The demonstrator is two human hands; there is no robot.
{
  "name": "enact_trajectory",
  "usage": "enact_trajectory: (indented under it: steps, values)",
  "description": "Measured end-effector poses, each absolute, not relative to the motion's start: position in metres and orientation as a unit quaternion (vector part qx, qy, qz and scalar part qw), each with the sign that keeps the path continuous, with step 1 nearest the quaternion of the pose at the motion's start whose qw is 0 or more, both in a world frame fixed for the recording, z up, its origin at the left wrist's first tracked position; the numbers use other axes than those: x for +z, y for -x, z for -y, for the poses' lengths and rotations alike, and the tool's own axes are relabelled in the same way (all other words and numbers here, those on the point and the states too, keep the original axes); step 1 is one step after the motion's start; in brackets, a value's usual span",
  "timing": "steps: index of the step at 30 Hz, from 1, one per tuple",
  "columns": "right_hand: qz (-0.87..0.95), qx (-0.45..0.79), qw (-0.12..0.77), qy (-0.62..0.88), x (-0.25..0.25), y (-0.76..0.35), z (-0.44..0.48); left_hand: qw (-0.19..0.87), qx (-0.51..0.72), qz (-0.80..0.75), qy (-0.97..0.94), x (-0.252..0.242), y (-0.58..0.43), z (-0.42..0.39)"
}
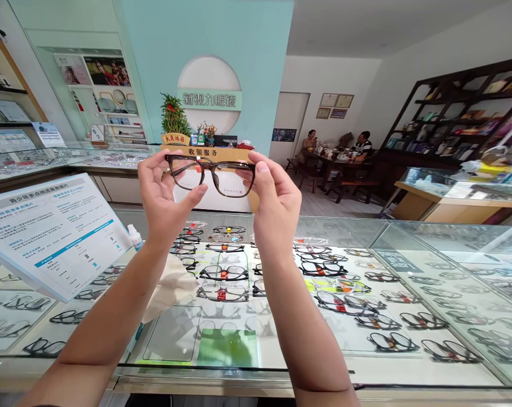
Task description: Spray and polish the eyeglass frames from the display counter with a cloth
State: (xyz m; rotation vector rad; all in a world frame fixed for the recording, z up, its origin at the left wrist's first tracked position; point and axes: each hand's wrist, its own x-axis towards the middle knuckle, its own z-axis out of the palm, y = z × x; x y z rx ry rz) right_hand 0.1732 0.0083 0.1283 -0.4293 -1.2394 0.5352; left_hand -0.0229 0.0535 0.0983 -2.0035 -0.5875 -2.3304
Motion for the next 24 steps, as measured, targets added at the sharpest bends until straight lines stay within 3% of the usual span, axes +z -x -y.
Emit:
enact_trajectory:
  steps: [11,20,24]
  values:
    - [0.598,0.223,0.734,0.234,0.126,-0.175,-0.013,-0.071,-0.747,0.152,0.644,0.1,0.034,-0.069]
    - [0.59,0.251,0.72,0.265,0.133,-0.174,-0.003,-0.055,-0.721,0.133,0.678,0.099,0.04,-0.071]
    - [0.638,0.263,0.673,0.268,0.139,-0.177,0.003,-0.045,-0.675,0.109,0.728,0.101,0.038,-0.067]
